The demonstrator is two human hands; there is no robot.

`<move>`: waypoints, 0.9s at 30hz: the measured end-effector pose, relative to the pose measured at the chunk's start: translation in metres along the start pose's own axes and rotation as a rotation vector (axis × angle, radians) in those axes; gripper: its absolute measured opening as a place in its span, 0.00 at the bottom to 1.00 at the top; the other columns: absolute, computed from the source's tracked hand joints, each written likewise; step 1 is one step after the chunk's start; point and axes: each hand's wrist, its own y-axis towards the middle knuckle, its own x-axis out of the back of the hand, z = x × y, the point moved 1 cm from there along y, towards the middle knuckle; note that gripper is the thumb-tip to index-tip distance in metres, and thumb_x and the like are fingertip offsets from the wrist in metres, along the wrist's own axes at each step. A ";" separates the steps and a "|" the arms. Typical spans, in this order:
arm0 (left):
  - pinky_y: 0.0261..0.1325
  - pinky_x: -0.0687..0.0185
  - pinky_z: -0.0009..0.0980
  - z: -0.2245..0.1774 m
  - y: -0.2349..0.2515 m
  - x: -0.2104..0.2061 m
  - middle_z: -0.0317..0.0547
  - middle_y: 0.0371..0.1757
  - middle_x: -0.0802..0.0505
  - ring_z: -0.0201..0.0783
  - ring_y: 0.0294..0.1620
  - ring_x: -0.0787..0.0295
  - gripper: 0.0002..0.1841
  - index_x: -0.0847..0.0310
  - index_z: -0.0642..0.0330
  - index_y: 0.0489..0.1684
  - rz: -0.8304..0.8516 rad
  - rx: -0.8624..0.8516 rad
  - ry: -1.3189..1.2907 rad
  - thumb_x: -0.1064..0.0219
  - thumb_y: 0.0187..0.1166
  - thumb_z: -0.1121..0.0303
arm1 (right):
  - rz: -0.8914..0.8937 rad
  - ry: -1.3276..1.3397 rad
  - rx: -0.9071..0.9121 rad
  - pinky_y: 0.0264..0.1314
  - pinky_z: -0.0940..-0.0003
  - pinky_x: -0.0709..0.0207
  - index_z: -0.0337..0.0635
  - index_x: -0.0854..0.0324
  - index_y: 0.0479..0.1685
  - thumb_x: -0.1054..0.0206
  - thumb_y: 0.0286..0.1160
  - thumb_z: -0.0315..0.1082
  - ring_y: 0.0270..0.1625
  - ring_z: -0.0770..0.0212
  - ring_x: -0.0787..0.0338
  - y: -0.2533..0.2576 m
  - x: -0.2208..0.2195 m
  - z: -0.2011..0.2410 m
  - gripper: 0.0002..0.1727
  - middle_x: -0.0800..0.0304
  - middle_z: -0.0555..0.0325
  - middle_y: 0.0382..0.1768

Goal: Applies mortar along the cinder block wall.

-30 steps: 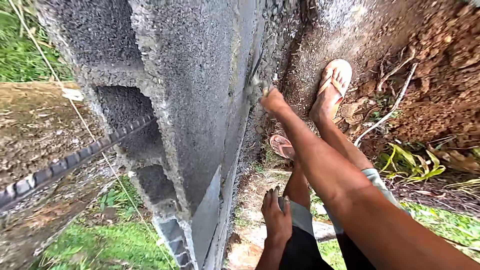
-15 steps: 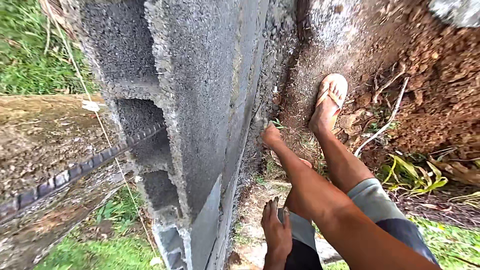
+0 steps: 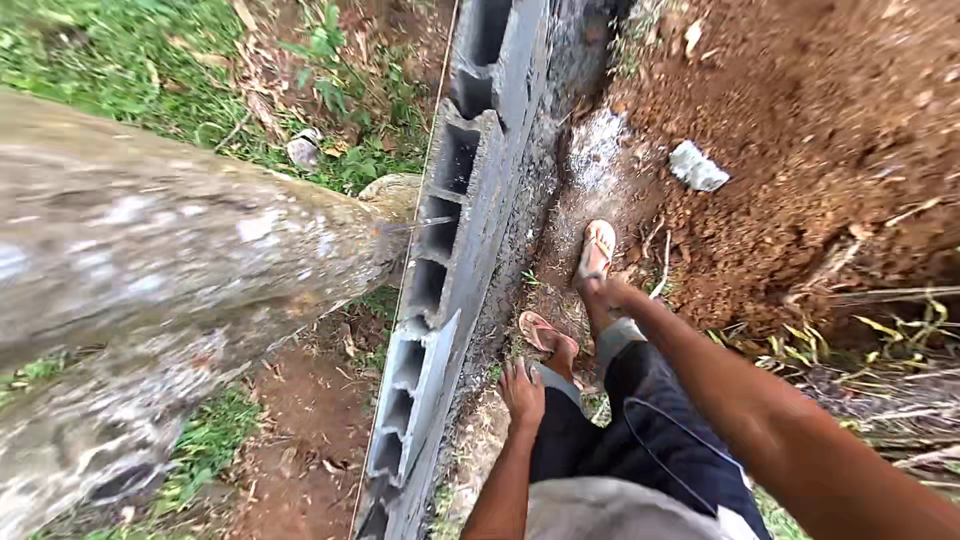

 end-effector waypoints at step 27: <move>0.47 0.18 0.44 0.174 -0.208 -0.029 0.60 0.56 0.15 0.47 0.44 0.17 0.21 0.27 0.67 0.74 -0.158 0.620 -1.378 0.46 0.92 0.61 | -0.200 -0.255 -0.293 0.75 0.40 0.25 0.27 0.21 0.69 0.38 0.88 0.46 0.72 0.38 0.16 -0.238 0.024 -0.261 0.28 0.17 0.30 0.68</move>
